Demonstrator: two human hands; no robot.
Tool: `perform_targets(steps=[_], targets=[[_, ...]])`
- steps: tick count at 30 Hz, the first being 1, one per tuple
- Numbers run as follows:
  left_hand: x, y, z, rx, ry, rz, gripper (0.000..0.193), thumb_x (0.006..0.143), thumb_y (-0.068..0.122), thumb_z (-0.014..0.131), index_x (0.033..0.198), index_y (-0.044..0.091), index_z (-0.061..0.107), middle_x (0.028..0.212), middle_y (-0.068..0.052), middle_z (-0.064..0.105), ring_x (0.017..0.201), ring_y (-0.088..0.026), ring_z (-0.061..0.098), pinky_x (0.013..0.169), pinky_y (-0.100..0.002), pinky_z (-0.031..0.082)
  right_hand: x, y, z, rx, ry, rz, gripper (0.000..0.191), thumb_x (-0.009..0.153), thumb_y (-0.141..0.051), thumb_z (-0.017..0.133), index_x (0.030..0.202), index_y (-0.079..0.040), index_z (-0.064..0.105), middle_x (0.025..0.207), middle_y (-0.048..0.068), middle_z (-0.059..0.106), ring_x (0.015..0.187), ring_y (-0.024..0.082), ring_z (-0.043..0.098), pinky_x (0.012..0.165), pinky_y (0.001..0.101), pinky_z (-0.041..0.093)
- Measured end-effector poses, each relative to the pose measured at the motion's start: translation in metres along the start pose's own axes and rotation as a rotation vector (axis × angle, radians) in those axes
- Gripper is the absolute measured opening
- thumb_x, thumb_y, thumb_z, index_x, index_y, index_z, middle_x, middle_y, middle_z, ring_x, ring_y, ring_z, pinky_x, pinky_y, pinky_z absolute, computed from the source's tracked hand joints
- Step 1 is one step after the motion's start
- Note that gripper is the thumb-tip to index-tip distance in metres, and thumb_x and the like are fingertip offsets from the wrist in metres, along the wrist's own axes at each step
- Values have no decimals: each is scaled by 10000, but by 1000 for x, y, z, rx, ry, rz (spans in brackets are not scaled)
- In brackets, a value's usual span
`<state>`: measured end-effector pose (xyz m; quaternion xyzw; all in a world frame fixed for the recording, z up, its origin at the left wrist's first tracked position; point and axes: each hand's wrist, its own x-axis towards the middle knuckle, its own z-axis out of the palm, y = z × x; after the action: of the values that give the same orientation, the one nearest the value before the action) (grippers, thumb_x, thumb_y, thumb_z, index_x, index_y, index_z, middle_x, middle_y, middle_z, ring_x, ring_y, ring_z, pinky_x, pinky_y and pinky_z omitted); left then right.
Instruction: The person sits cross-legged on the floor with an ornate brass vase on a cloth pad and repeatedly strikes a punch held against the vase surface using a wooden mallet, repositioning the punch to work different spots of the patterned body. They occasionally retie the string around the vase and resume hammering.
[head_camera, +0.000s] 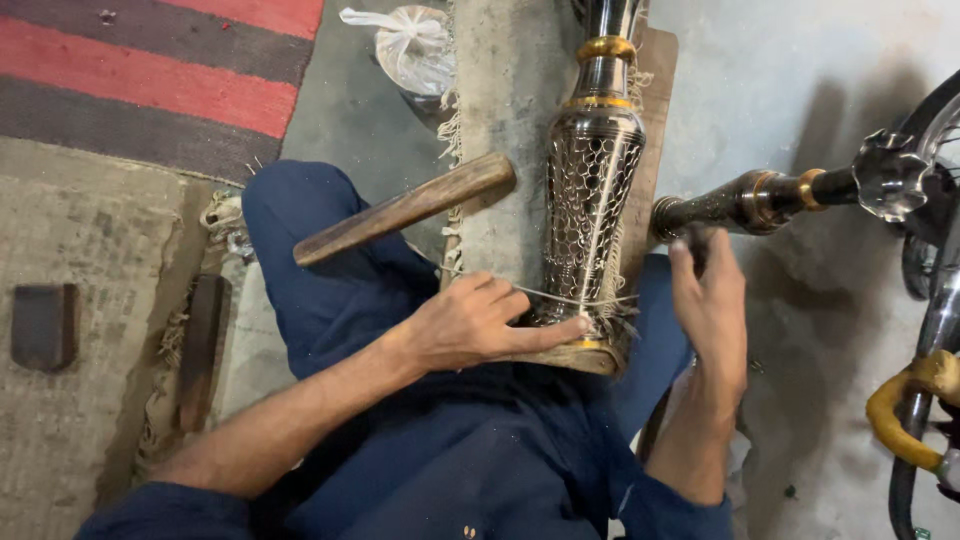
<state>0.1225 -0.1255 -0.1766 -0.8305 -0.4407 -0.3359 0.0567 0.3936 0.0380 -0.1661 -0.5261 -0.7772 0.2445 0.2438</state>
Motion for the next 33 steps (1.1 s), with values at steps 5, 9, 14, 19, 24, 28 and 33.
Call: perform_targets(steps=[5, 9, 14, 19, 24, 28, 33], targets=[[13, 20, 4, 98, -78, -26, 559, 975, 196, 556, 1530, 262, 557, 777, 10, 535, 684, -168, 579, 667, -335, 481, -6, 0, -10, 306, -81, 4, 149, 1065, -10, 557, 1210, 22, 578, 1037, 90, 689, 917, 124, 682, 814, 250, 550], [34, 37, 3, 177, -201, -82, 516, 940, 228, 558, 1455, 208, 584, 791, -34, 621, 714, -213, 644, 642, -366, 487, -5, -13, -17, 627, -38, -36, 171, 1115, -6, 585, 1285, 9, 584, 1121, 109, 697, 992, 155, 688, 893, 293, 606], [42, 42, -4, 170, -232, -122, 500, 960, 229, 551, 1459, 194, 578, 824, -42, 634, 736, -225, 656, 676, -370, 496, 5, -30, -18, 1123, -62, 91, 236, 1124, -78, 603, 1346, -14, 555, 1039, 121, 708, 863, 219, 739, 730, 304, 620], [26, 21, -23, -215, -242, -236, 549, 944, 219, 636, 1488, 234, 562, 828, -84, 627, 746, -324, 666, 671, -459, 515, 9, -50, -7, 1109, -25, 8, 318, 1137, -21, 649, 1417, 3, 500, 1057, 144, 700, 884, 227, 742, 733, 271, 615], [-19, -45, -57, -11, 148, -559, 462, 984, 259, 734, 1390, 137, 551, 1127, -172, 653, 1034, -431, 663, 945, -487, 532, -2, -82, 21, 1091, 56, -3, 430, 1056, -45, 683, 1433, -12, 479, 1076, 137, 720, 898, 228, 749, 800, 332, 667], [-44, -99, -62, -333, -175, -835, 548, 875, 262, 759, 1351, 56, 582, 1040, -236, 694, 946, -405, 687, 803, -469, 528, -6, -97, 36, 972, 144, -45, 429, 1077, -50, 731, 1427, 15, 492, 1084, 165, 740, 922, 229, 760, 922, 341, 673], [-44, -107, -57, -508, -336, -994, 491, 862, 266, 763, 1275, 59, 595, 958, -241, 702, 877, -355, 705, 743, -432, 532, -8, -100, 40, 847, 196, -84, 301, 1127, -23, 736, 1330, 43, 524, 1045, 197, 761, 983, 232, 766, 865, 302, 653]])
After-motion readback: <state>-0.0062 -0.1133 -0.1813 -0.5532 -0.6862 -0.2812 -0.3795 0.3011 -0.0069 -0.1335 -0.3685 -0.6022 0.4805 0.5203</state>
